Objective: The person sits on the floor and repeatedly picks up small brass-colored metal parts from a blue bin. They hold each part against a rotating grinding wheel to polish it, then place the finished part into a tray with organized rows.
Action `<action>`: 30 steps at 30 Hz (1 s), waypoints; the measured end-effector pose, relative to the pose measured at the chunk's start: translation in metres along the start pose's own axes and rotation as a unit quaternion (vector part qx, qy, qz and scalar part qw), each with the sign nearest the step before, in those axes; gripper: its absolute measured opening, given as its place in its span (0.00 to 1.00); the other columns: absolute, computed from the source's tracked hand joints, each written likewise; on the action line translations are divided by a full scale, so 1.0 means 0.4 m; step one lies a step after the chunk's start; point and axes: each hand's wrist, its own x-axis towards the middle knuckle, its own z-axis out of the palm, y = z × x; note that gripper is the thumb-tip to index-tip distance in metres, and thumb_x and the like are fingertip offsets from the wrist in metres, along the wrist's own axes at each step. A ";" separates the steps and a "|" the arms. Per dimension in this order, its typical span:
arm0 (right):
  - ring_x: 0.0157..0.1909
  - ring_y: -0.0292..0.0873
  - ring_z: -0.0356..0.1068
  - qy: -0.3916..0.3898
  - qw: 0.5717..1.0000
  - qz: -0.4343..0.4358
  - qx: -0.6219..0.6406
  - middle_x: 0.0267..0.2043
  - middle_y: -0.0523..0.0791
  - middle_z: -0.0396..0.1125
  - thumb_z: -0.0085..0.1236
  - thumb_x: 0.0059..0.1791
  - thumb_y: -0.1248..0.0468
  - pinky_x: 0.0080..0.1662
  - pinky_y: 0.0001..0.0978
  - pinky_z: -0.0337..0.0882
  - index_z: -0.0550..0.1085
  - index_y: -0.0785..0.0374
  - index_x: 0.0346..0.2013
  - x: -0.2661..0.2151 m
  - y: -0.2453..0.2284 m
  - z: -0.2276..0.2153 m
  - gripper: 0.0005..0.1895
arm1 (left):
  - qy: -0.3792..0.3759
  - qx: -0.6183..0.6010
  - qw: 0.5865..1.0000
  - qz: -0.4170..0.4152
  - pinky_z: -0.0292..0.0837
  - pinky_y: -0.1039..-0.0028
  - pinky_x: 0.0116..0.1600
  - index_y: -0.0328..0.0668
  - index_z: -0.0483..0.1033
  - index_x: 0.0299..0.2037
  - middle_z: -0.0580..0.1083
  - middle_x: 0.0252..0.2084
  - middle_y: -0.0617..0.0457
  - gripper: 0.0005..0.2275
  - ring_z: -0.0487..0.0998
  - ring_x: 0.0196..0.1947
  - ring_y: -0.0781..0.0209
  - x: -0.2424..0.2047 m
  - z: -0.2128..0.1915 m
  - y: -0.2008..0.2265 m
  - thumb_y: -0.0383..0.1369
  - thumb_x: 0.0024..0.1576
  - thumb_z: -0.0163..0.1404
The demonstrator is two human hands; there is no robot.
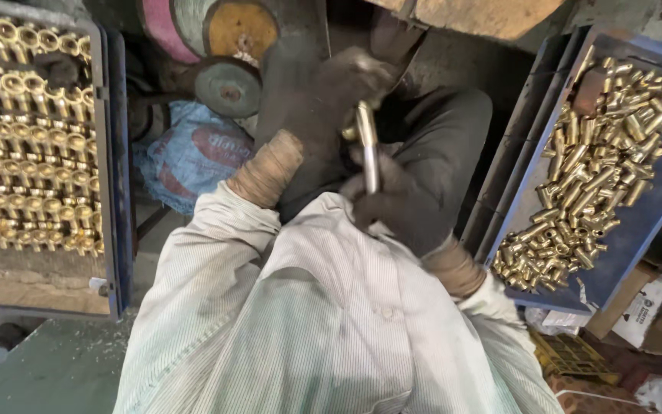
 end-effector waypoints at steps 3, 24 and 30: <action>0.33 0.35 0.73 -0.011 0.951 0.128 0.283 0.36 0.44 0.72 0.60 0.38 0.75 0.37 0.24 0.75 0.61 0.60 0.60 -0.033 -0.057 0.049 0.36 | -0.097 0.108 0.989 0.018 0.74 0.74 0.45 0.33 0.74 0.51 0.74 0.40 0.50 0.15 0.76 0.37 0.65 0.000 0.106 0.082 0.40 0.71 0.45; 0.44 0.58 0.72 0.249 0.861 -0.219 -0.386 0.45 0.56 0.71 0.62 0.51 0.62 0.45 0.49 0.72 0.72 0.70 0.59 0.238 0.203 -0.067 0.23 | 0.222 0.296 0.907 -0.199 0.72 0.66 0.48 0.35 0.75 0.44 0.76 0.39 0.47 0.16 0.77 0.37 0.55 0.091 -0.120 -0.105 0.40 0.71 0.39; 0.39 0.60 0.71 0.204 0.855 -0.212 -0.428 0.39 0.56 0.71 0.61 0.49 0.64 0.44 0.52 0.72 0.76 0.65 0.53 0.385 0.319 -0.154 0.17 | 0.129 0.670 0.731 -0.008 0.69 0.58 0.54 0.34 0.69 0.57 0.74 0.51 0.35 0.17 0.73 0.52 0.36 0.153 -0.201 -0.196 0.28 0.58 0.39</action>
